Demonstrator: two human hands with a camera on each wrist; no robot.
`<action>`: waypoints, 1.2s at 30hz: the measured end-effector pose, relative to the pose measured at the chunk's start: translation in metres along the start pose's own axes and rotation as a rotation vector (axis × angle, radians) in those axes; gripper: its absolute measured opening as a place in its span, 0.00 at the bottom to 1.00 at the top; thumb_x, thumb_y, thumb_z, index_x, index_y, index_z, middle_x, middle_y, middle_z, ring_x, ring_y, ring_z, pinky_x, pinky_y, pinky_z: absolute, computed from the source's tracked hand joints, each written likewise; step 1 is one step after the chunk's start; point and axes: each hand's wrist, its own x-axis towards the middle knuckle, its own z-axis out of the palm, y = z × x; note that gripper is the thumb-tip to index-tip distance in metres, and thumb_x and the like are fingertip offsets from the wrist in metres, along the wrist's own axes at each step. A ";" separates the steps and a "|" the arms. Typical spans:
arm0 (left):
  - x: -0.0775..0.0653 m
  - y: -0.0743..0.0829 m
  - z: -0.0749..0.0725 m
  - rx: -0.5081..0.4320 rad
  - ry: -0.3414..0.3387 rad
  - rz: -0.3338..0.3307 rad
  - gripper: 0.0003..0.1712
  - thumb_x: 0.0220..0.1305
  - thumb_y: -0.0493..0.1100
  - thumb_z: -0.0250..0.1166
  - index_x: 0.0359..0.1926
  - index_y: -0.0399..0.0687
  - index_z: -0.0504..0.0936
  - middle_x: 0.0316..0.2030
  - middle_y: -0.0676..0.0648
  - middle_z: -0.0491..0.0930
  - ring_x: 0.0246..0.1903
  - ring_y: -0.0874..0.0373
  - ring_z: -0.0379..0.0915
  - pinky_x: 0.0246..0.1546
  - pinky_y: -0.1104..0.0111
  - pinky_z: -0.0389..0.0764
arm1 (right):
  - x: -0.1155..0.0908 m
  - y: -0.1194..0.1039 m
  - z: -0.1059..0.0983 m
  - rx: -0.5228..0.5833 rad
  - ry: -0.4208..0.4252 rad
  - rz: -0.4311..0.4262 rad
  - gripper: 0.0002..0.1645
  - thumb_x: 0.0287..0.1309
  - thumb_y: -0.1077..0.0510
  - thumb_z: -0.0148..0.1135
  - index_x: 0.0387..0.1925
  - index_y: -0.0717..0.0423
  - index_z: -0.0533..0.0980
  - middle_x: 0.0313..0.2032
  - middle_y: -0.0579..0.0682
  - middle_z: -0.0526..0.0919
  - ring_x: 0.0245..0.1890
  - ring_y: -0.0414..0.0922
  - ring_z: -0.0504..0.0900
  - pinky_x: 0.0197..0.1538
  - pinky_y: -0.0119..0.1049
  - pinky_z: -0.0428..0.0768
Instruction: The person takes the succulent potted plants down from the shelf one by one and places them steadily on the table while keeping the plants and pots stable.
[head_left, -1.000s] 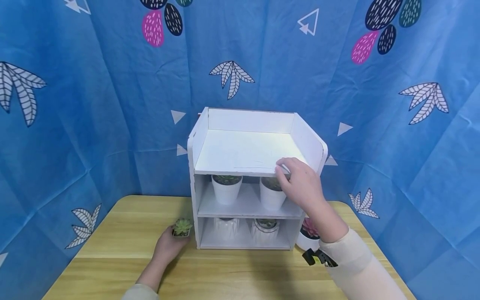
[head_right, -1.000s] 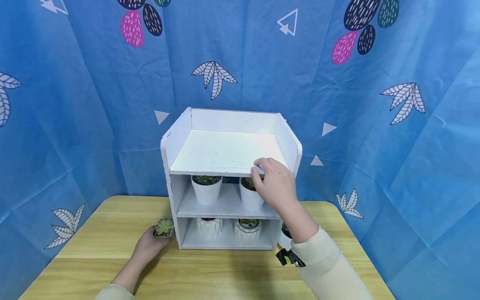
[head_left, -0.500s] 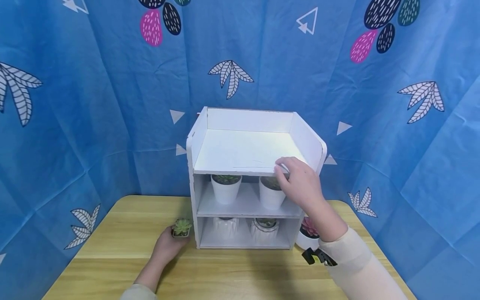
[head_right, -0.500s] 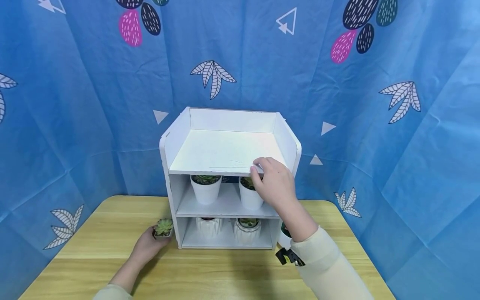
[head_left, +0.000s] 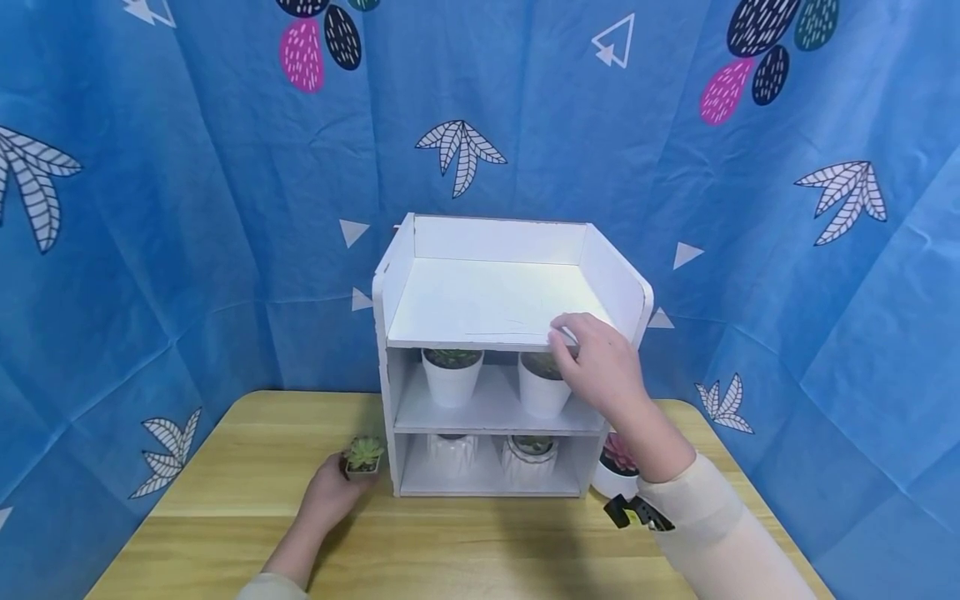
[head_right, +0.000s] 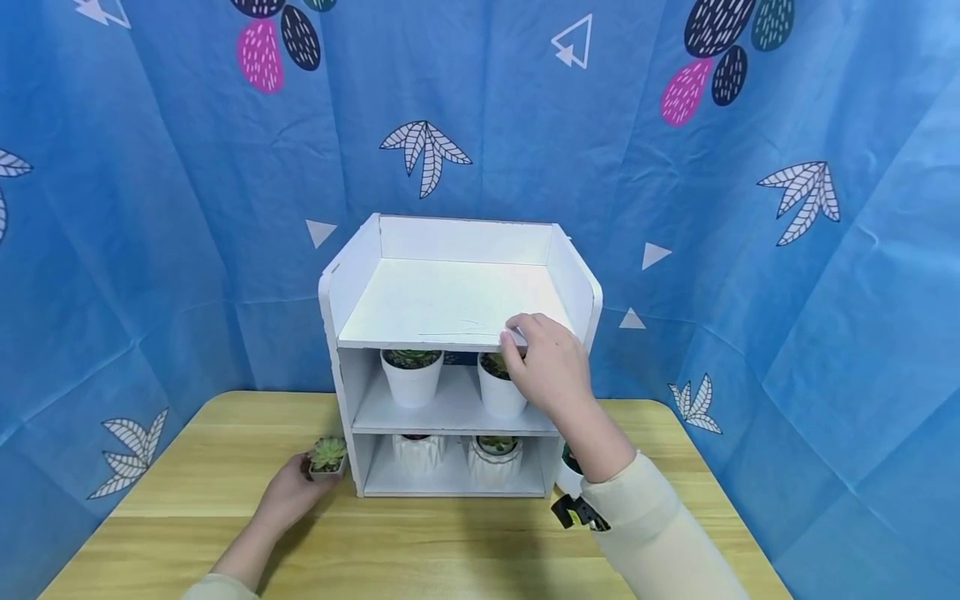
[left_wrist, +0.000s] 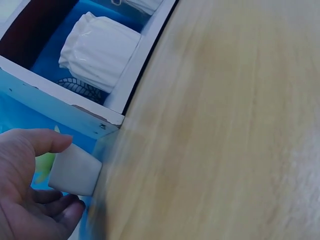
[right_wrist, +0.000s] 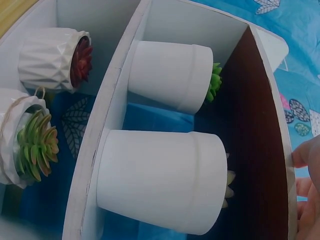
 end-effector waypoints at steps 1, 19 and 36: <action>0.000 0.000 -0.001 0.004 -0.001 -0.001 0.46 0.60 0.47 0.71 0.66 0.19 0.61 0.59 0.20 0.69 0.59 0.25 0.66 0.59 0.36 0.68 | 0.000 0.000 0.000 0.000 0.000 0.000 0.23 0.72 0.42 0.50 0.55 0.50 0.79 0.57 0.54 0.82 0.57 0.54 0.79 0.57 0.56 0.78; -0.008 0.023 -0.019 0.109 0.027 0.005 0.48 0.60 0.47 0.70 0.66 0.16 0.57 0.60 0.19 0.67 0.58 0.24 0.67 0.58 0.38 0.70 | 0.001 0.001 0.002 0.000 0.004 -0.015 0.23 0.72 0.43 0.50 0.55 0.51 0.79 0.56 0.54 0.82 0.57 0.54 0.80 0.57 0.55 0.78; -0.017 0.045 -0.033 0.165 0.070 0.065 0.43 0.65 0.48 0.65 0.68 0.21 0.59 0.62 0.22 0.67 0.59 0.26 0.67 0.56 0.38 0.72 | 0.000 0.001 0.002 0.001 -0.003 -0.003 0.23 0.72 0.42 0.51 0.55 0.51 0.79 0.57 0.54 0.81 0.58 0.54 0.79 0.57 0.56 0.77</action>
